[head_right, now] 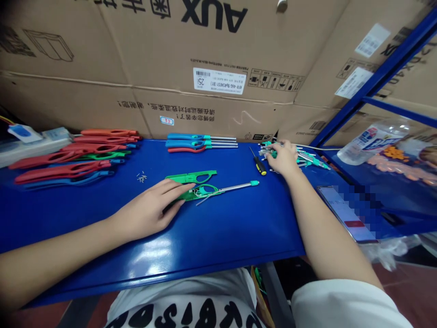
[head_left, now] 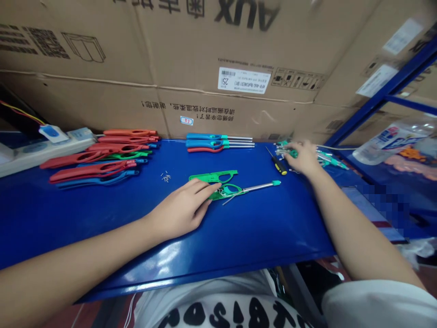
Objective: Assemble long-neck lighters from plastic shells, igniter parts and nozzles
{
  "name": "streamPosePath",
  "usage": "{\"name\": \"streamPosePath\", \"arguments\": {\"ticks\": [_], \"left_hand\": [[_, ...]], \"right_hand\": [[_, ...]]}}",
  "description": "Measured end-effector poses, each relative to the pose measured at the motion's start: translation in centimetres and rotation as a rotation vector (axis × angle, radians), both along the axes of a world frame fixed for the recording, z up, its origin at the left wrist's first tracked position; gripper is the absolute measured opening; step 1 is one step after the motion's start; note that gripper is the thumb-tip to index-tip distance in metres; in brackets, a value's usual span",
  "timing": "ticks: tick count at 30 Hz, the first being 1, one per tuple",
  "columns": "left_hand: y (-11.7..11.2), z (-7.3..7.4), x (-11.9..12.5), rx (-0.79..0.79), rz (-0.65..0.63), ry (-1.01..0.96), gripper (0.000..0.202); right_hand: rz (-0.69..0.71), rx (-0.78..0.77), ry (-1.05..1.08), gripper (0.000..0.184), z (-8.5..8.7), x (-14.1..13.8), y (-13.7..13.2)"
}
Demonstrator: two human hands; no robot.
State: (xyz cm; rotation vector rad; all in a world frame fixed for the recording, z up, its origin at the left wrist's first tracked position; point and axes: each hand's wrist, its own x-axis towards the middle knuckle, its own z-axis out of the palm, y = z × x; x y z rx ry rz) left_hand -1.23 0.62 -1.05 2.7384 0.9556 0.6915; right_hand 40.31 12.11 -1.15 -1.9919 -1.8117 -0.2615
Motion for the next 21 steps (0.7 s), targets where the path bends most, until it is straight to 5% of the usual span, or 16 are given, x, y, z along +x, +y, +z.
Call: {"name": "streamPosePath", "arguments": {"ticks": [8,21], "left_hand": [[0.3,-0.1,0.0,0.035,-0.043,0.006,0.038],[0.8,-0.6,0.0,-0.006,-0.069,-0.038,0.037]], "right_hand": [[0.129,-0.029,-0.041,0.022,0.0,-1.8,-0.3],[0.097,-0.108,-0.084,0.021,0.3,-1.8,-0.4]]}}
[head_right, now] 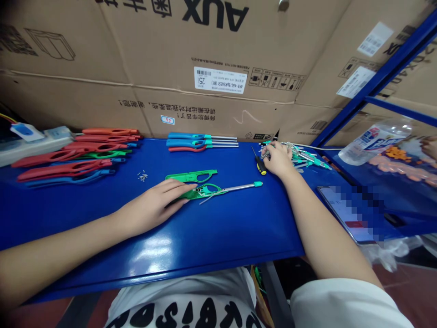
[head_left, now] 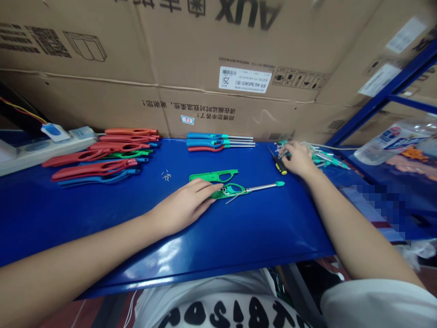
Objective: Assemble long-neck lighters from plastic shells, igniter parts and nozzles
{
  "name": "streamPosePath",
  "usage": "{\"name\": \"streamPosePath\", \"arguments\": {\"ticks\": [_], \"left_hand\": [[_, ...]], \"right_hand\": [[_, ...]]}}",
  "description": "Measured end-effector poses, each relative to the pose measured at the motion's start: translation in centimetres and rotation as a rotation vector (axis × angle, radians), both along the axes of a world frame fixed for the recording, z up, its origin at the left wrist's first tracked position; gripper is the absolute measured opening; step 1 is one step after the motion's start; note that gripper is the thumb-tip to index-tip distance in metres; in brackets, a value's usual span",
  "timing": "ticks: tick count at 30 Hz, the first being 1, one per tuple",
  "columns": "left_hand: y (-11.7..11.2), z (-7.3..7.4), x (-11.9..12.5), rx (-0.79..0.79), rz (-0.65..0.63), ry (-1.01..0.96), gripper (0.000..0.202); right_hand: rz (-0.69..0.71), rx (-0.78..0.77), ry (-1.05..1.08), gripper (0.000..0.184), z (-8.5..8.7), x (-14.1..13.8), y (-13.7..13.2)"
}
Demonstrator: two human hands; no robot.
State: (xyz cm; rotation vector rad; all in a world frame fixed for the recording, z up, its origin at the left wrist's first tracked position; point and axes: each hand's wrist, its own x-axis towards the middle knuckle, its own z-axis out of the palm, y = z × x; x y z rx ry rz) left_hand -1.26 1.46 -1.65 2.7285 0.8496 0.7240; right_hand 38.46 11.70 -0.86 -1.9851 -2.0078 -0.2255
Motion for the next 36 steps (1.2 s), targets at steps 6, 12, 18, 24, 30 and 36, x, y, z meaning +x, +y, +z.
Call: {"name": "streamPosePath", "arguments": {"ticks": [6,12,18,24,30,36], "left_hand": [[0.1,0.0,0.0,0.008,-0.008,0.011,0.037],[0.0,0.1,0.0,0.004,-0.006,0.011,0.036],[0.1,0.0,0.0,0.003,-0.012,0.003,0.037],[0.1,-0.1,0.0,0.012,-0.016,0.008,0.036],[0.1,0.1,0.0,0.005,-0.019,0.017,0.036],[0.1,0.0,-0.1,0.001,-0.021,0.020,0.036]], "right_hand": [[0.081,-0.002,-0.021,0.016,-0.1,0.7,0.1],[0.083,-0.012,-0.033,0.016,-0.3,0.6,0.0],[0.122,0.086,0.009,0.008,0.7,0.7,0.0],[0.085,0.092,0.011,0.020,1.1,1.1,-0.2],[-0.105,-0.021,-0.063,0.032,0.6,-0.1,-0.2],[-0.149,-0.062,0.010,0.017,0.5,-0.8,0.1]]}}
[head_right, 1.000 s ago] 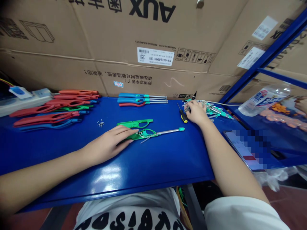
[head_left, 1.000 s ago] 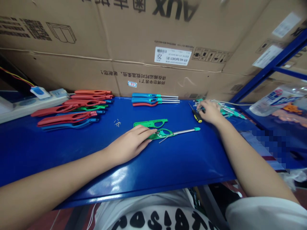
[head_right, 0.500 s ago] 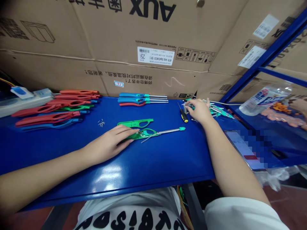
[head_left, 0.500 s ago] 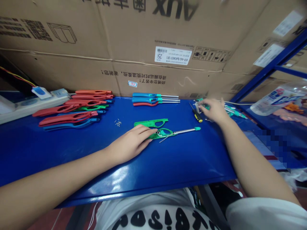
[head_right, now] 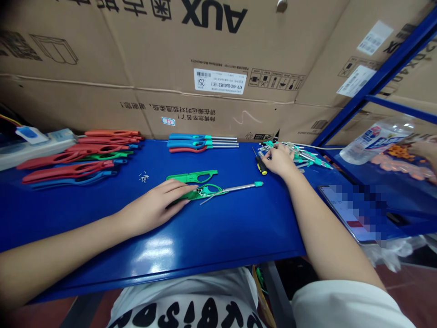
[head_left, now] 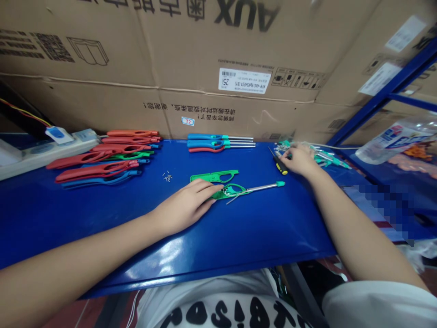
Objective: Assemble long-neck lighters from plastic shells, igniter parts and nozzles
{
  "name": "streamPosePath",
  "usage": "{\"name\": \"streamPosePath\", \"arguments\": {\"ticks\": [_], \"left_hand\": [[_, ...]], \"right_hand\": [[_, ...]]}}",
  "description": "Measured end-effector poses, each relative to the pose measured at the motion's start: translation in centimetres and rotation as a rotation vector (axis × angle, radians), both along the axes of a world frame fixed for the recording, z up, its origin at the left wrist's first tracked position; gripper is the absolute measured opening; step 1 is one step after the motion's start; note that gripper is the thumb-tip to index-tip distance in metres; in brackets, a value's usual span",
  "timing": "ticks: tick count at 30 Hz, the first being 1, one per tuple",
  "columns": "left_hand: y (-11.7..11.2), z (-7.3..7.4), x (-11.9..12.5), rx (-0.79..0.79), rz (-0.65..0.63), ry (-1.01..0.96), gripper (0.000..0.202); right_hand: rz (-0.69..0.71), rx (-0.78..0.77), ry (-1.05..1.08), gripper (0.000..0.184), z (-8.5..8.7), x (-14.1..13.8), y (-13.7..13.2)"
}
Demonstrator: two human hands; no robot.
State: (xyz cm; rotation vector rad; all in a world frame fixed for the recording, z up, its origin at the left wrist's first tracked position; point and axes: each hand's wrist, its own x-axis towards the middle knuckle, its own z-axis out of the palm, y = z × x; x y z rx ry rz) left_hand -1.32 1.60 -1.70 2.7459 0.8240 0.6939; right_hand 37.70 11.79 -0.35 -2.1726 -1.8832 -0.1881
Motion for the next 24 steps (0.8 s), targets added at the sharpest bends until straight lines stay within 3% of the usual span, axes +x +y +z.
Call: {"name": "streamPosePath", "arguments": {"ticks": [3,6,10,14,17,20,22,24], "left_hand": [[-0.1,0.1,0.1,-0.007,0.009,-0.020,0.036],[-0.4,0.3,0.5,-0.026,0.018,-0.089,0.032],[-1.0,0.8,1.3,-0.147,0.113,-0.285,0.033],[-1.7,1.1,2.0,-0.379,0.183,-0.514,0.029],[-1.9,1.5,2.3,-0.551,0.179,-0.667,0.019],[-1.6,1.6,2.1,-0.671,0.241,-0.798,0.020],[-1.0,1.6,1.9,-0.714,0.280,-0.869,0.025],[-0.4,1.5,1.7,-0.749,0.296,-0.910,0.031]], "right_hand": [[0.047,0.157,0.119,0.016,0.6,-0.3,-0.1],[0.224,0.289,0.375,0.024,1.6,-2.6,-1.0],[0.578,0.111,0.783,0.034,2.4,-9.1,-4.7],[0.772,-0.099,0.907,0.027,1.8,-15.1,-9.2],[0.897,-0.097,0.819,0.019,1.4,-16.4,-10.6],[1.046,-0.040,0.580,0.021,1.8,-15.4,-10.3],[1.112,-0.111,0.379,0.032,2.3,-14.1,-10.0],[1.117,-0.205,0.188,0.030,2.7,-13.0,-9.7]]}}
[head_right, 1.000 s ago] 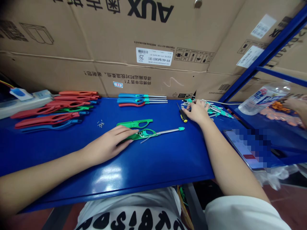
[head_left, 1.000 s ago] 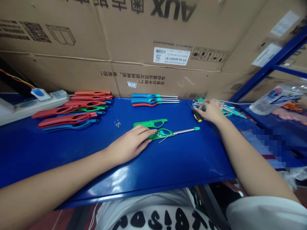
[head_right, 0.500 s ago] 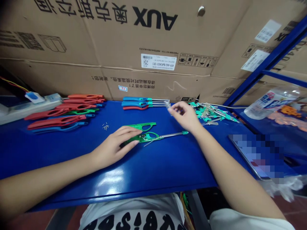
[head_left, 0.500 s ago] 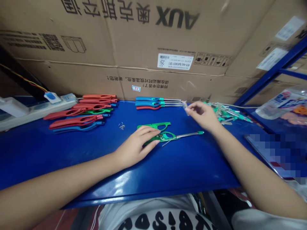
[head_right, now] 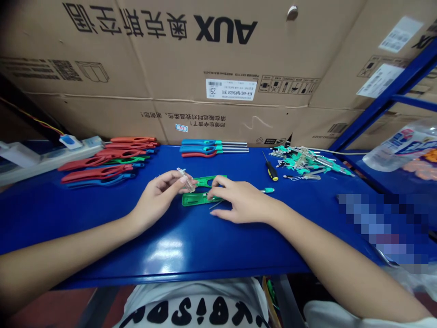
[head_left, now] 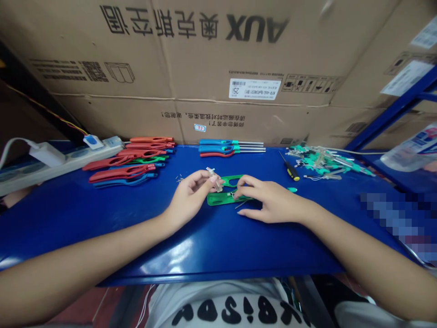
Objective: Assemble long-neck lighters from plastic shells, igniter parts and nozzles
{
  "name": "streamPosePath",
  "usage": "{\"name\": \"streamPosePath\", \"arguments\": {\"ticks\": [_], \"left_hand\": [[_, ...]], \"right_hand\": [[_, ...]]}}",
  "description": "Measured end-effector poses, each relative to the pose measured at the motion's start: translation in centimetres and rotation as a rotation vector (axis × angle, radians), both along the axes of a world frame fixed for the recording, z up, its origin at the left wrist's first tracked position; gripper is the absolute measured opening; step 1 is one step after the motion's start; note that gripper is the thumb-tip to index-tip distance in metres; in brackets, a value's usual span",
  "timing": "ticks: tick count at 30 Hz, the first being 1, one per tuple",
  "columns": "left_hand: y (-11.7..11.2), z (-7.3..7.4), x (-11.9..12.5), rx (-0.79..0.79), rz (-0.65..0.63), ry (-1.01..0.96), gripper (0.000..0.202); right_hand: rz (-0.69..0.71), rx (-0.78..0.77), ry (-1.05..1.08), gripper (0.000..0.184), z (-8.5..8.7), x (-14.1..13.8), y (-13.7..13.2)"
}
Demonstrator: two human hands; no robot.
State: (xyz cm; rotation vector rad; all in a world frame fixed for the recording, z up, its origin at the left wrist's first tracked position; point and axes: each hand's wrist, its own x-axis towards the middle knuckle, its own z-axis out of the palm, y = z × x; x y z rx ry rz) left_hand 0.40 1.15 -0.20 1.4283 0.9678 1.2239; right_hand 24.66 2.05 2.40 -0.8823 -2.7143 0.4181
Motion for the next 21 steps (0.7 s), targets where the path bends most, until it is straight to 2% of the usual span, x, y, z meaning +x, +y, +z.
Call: {"name": "streamPosePath", "arguments": {"ticks": [2,4,8,11,15,21], "left_hand": [[0.4,-0.1,0.0,-0.001,0.002,0.011,0.035],[0.4,-0.2,0.1,0.016,-0.005,0.062,0.037],[0.1,-0.3,0.3,0.021,-0.090,0.148,0.036],[0.0,-0.5,0.0,0.057,-0.143,0.251,0.031],[0.0,-0.5,-0.4,0.169,-0.157,0.396,0.030],[0.0,-0.2,-0.4,0.257,-0.168,0.490,0.031]], "right_hand": [[0.001,0.012,-0.118,0.021,0.1,0.6,0.1],[0.002,0.000,-0.138,0.013,-0.1,0.8,0.2],[0.017,-0.102,0.033,0.010,-0.7,0.5,0.7],[-0.028,-0.189,0.201,0.010,-1.1,0.4,1.0],[-0.120,-0.403,0.367,0.016,-1.8,0.0,1.3],[-0.222,-0.742,0.508,0.030,-2.2,-0.3,1.7]]}}
